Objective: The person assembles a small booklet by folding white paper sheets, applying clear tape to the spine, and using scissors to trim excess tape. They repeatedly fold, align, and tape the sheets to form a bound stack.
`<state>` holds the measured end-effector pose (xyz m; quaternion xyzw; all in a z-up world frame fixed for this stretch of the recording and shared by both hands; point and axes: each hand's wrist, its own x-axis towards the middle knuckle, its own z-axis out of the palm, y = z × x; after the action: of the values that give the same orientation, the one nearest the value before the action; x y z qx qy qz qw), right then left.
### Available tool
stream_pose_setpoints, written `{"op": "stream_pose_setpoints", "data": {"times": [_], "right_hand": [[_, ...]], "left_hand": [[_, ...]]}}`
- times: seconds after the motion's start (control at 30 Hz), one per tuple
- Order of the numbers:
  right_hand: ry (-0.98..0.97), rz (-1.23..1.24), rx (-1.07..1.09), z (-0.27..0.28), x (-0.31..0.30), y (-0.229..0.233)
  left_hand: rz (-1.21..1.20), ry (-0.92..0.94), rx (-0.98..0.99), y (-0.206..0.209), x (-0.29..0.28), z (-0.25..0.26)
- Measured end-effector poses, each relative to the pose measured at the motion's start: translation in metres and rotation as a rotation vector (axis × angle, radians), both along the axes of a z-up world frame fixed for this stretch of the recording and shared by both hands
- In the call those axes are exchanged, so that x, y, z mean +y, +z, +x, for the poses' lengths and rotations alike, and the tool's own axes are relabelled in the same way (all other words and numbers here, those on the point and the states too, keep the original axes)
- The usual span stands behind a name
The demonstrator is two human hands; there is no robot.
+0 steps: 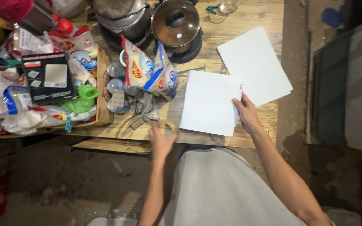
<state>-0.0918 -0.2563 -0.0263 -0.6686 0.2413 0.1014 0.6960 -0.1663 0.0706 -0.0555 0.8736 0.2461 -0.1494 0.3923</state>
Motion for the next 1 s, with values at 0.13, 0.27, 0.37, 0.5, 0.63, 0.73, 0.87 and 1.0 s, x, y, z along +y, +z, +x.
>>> {"op": "stream_pose_setpoints", "data": {"times": [0.13, 0.27, 0.37, 0.5, 0.63, 0.73, 0.87, 1.0], "right_hand": [[0.003, -0.018, -0.019, 0.001, -0.001, -0.004], [-0.015, -0.019, -0.029, 0.003, 0.0, -0.008], [-0.021, -0.047, -0.059, 0.0, 0.003, -0.011], [-0.023, -0.13, -0.082, -0.003, 0.006, -0.016], [0.013, -0.156, -0.174, -0.008, 0.006, -0.022], [0.004, -0.129, -0.158, -0.006, 0.004, -0.023], [-0.007, -0.097, -0.118, -0.007, 0.002, -0.024], [-0.03, -0.077, -0.018, -0.002, -0.004, -0.013]], "left_hand": [[-0.649, -0.108, -0.233, 0.056, 0.015, 0.025], [-1.065, -0.363, -0.31, 0.073, -0.039, 0.062], [-1.038, -0.502, -0.393, 0.067, -0.101, 0.085], [-0.922, -0.606, -0.534, 0.052, -0.142, 0.102], [-0.966, -0.664, -0.465, 0.037, -0.154, 0.097], [-0.909, -0.673, -0.421, 0.032, -0.153, 0.09], [-0.809, -0.706, -0.386, 0.034, -0.152, 0.087], [-0.741, -0.727, -0.408, 0.041, -0.151, 0.088]]}}
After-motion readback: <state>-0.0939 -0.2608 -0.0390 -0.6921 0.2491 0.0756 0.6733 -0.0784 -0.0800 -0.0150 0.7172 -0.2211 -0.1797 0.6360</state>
